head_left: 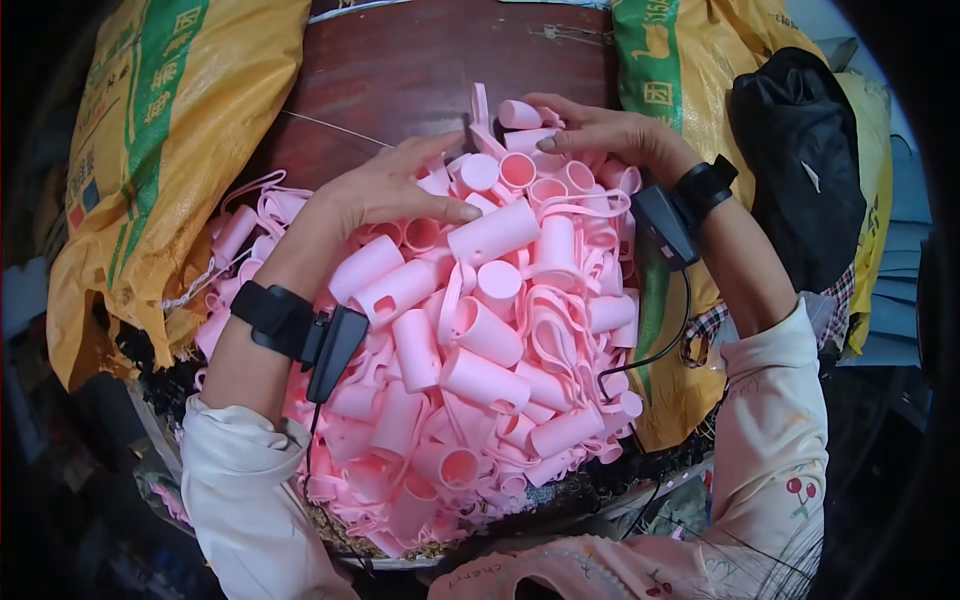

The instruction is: Assembling small hair roller components by attaching pink plastic pieces to clips.

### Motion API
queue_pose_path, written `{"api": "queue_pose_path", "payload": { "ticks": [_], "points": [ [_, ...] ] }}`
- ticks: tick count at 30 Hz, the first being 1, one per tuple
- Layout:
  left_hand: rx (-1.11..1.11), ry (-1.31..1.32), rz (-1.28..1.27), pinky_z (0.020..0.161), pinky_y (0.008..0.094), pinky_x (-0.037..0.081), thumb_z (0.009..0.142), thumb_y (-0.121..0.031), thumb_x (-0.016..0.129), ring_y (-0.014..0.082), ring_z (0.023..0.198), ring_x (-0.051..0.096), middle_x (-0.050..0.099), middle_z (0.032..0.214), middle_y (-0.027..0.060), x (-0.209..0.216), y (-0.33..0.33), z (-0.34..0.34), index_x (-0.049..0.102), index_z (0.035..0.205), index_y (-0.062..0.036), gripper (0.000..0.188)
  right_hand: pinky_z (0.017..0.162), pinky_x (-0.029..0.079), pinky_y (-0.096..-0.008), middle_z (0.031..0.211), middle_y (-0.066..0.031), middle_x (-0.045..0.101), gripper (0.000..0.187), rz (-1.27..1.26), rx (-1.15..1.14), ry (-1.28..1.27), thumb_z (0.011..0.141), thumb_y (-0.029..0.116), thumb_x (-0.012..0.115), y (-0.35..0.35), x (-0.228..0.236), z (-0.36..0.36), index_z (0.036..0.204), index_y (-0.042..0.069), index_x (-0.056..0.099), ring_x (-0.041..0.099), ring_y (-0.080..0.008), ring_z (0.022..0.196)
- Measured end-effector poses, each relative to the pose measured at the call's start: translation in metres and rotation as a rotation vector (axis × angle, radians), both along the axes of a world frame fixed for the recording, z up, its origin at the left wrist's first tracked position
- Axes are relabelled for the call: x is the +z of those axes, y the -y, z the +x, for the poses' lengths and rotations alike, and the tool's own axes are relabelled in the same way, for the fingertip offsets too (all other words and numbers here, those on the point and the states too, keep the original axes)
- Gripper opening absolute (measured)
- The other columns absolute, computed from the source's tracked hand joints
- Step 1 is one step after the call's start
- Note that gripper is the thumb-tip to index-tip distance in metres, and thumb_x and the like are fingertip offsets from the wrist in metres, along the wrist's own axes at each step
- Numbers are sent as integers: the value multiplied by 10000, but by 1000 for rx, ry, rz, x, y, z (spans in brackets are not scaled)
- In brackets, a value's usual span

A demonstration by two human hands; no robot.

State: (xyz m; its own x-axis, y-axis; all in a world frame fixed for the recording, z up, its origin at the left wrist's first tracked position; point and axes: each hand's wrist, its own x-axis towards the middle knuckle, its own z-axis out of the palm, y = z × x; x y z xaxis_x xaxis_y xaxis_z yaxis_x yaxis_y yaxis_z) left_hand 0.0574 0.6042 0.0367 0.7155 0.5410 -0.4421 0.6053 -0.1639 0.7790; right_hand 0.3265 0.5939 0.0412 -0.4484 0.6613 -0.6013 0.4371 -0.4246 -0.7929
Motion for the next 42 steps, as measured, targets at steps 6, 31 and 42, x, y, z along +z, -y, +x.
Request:
{"api": "queue_pose_path", "payload": {
  "ticks": [6, 31, 42],
  "points": [
    [56, 280, -79, 978, 356, 287, 555, -460, 729, 304, 1190, 330, 323, 1287, 181, 33, 35, -13, 363, 1252, -33, 896, 945, 328, -315, 1261, -132, 362, 738, 123, 195, -129, 716, 309, 666, 30, 45, -26, 1301, 83, 277, 351, -207, 1157],
    [185, -253, 539, 876, 452, 356, 629, -284, 708, 393, 1082, 410, 432, 1182, 180, 160, 246, -119, 493, 1097, 18, 597, 739, 390, -385, 1092, -193, 473, 486, 812, 436, 144, 639, 257, 677, 240, 167, -83, 1054, 49, 534, 486, -323, 937],
    [630, 87, -314, 636, 305, 473, 693, -67, 601, 257, 750, 576, 570, 830, 97, 82, 518, -135, 544, 821, -44, 141, 634, 418, -274, 832, -97, 578, 341, 23, -420, -349, 686, 220, 654, 338, 133, -40, 910, -28, 588, 543, -187, 700]
  ]
}}
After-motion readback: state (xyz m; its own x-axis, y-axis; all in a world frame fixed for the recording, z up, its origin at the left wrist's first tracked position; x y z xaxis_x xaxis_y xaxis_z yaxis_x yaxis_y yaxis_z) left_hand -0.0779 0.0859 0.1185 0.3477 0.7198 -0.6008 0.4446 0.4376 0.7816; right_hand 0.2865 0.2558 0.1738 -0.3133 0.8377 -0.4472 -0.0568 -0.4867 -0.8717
